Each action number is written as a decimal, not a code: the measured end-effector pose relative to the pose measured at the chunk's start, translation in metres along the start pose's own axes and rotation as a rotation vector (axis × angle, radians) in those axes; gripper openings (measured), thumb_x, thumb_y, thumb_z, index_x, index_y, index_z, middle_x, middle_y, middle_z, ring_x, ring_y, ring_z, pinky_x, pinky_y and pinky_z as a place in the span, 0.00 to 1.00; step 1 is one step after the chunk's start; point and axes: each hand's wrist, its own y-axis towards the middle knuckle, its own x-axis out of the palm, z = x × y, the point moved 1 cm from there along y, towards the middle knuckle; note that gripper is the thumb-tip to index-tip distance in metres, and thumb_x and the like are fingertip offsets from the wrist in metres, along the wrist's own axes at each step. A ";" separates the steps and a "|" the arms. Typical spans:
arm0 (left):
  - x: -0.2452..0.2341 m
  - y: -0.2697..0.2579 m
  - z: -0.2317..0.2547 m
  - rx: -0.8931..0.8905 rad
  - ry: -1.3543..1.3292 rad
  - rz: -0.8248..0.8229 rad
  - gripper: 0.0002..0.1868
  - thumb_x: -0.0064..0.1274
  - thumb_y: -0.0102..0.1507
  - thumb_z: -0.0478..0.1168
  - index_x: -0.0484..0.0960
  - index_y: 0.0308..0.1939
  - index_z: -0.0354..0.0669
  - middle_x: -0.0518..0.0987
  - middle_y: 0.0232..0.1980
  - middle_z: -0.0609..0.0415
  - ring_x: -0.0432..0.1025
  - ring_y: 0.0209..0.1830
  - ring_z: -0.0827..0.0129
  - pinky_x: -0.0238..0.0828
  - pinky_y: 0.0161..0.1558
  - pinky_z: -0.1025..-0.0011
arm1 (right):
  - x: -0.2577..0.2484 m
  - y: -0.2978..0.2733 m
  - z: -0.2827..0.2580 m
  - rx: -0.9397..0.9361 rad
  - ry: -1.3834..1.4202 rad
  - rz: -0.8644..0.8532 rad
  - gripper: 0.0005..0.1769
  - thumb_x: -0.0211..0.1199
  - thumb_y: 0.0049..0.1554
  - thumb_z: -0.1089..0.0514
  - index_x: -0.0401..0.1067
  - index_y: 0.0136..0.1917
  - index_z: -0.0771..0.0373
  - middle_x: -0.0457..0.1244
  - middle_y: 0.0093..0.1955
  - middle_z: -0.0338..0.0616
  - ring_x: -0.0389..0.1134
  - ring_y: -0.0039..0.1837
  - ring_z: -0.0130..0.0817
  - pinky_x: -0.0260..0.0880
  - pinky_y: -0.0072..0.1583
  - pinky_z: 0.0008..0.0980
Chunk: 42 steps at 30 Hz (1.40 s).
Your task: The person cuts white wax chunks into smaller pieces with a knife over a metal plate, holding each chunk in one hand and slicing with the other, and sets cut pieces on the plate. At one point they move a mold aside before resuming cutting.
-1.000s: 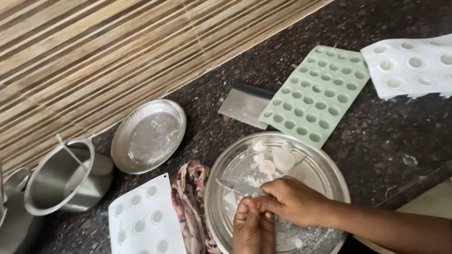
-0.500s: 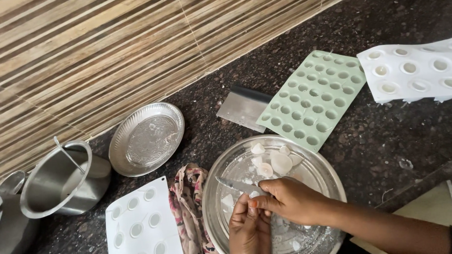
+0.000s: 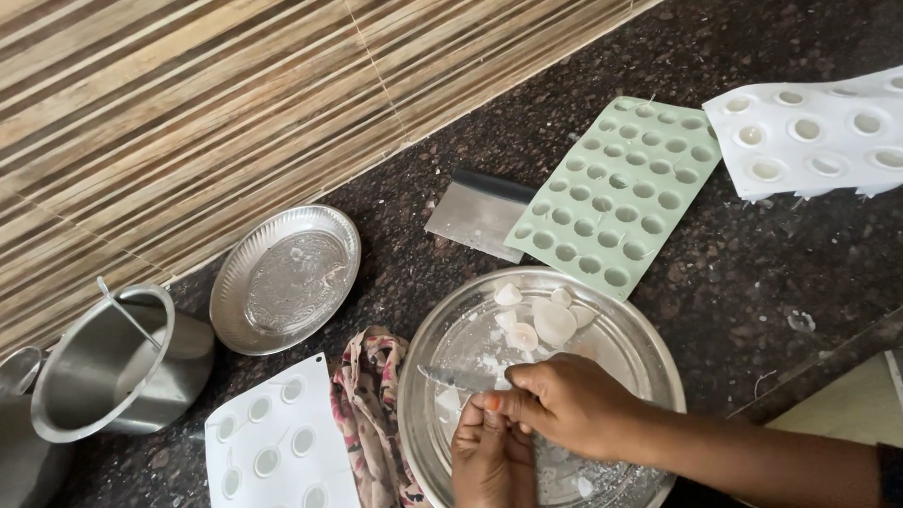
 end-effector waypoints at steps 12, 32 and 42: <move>-0.002 0.002 -0.002 -0.052 -0.117 -0.086 0.06 0.61 0.64 0.36 0.78 0.40 0.42 0.83 0.42 0.52 0.77 0.41 0.69 0.72 0.41 0.72 | -0.002 -0.002 0.007 -0.156 0.144 -0.066 0.35 0.53 0.60 0.31 0.70 0.47 0.70 0.67 0.33 0.48 0.71 0.35 0.36 0.70 0.39 0.37; 0.014 0.002 -0.010 0.273 0.140 0.053 0.07 0.53 0.67 0.39 0.75 0.43 0.39 0.81 0.42 0.50 0.75 0.46 0.67 0.70 0.56 0.64 | 0.016 0.004 0.011 0.065 0.197 -0.076 0.37 0.52 0.61 0.31 0.76 0.38 0.69 0.64 0.27 0.52 0.66 0.32 0.35 0.67 0.38 0.39; 0.026 0.000 0.033 0.226 0.680 0.102 0.08 0.52 0.67 0.30 0.82 0.49 0.33 0.82 0.42 0.53 0.72 0.42 0.72 0.69 0.46 0.72 | -0.016 0.001 0.018 -0.065 -0.145 -0.059 0.29 0.57 0.59 0.37 0.72 0.55 0.67 0.68 0.38 0.46 0.69 0.33 0.32 0.70 0.39 0.37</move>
